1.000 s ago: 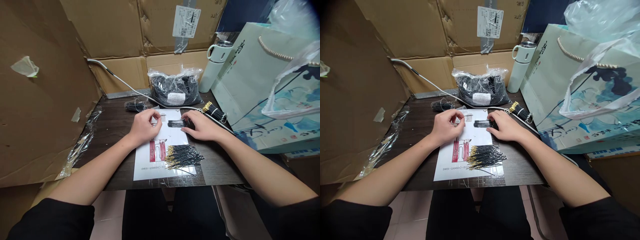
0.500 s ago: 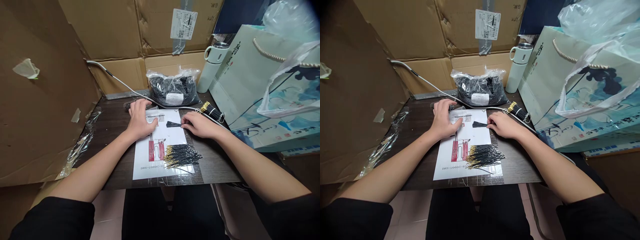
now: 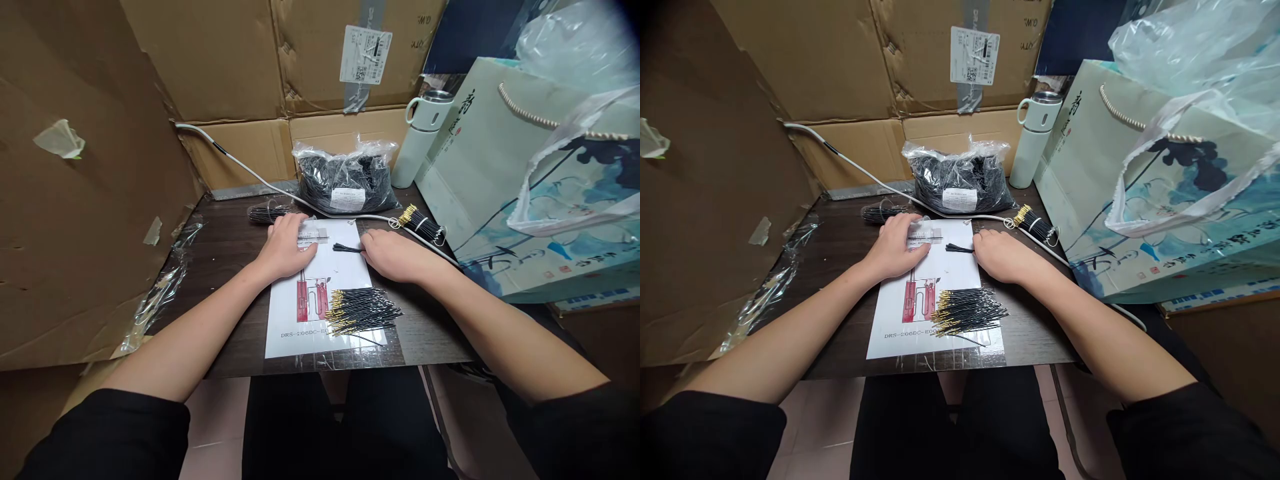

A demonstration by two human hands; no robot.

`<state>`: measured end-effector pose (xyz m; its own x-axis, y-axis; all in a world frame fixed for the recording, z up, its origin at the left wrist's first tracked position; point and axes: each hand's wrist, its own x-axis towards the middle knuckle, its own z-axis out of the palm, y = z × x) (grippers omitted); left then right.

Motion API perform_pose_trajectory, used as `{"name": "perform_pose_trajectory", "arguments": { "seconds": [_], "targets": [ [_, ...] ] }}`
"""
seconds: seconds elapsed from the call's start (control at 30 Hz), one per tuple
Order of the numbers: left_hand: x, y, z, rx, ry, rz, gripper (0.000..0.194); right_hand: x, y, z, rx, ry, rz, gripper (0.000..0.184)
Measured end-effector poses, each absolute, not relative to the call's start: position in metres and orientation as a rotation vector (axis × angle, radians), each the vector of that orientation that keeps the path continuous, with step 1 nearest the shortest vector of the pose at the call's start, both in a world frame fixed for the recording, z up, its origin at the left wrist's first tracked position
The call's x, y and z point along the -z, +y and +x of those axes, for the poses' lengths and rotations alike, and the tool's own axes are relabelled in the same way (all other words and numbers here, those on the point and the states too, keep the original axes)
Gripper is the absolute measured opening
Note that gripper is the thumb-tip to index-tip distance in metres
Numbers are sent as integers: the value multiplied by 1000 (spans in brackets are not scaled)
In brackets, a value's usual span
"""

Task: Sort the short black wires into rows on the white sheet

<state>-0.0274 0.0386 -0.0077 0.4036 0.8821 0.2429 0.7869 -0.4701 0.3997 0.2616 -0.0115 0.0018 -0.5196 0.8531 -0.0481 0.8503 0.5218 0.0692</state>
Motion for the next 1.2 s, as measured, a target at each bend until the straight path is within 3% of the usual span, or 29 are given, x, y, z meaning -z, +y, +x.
{"name": "perform_pose_trajectory", "arguments": {
  "seconds": [0.27, 0.8, 1.2],
  "targets": [
    [12, 39, -26, -634, 1466, 2435, 55, 2, -14, 251, -36, 2618, 1550, 38],
    [10, 26, -20, -609, 1277, 2470, 53, -3, -9, 260, 126, 2684, 1546, 27],
    [12, 14, -7, -599, 1135, 2499, 58, -10, -13, 235, -10, 2701, 1489, 32]
  ]
}}
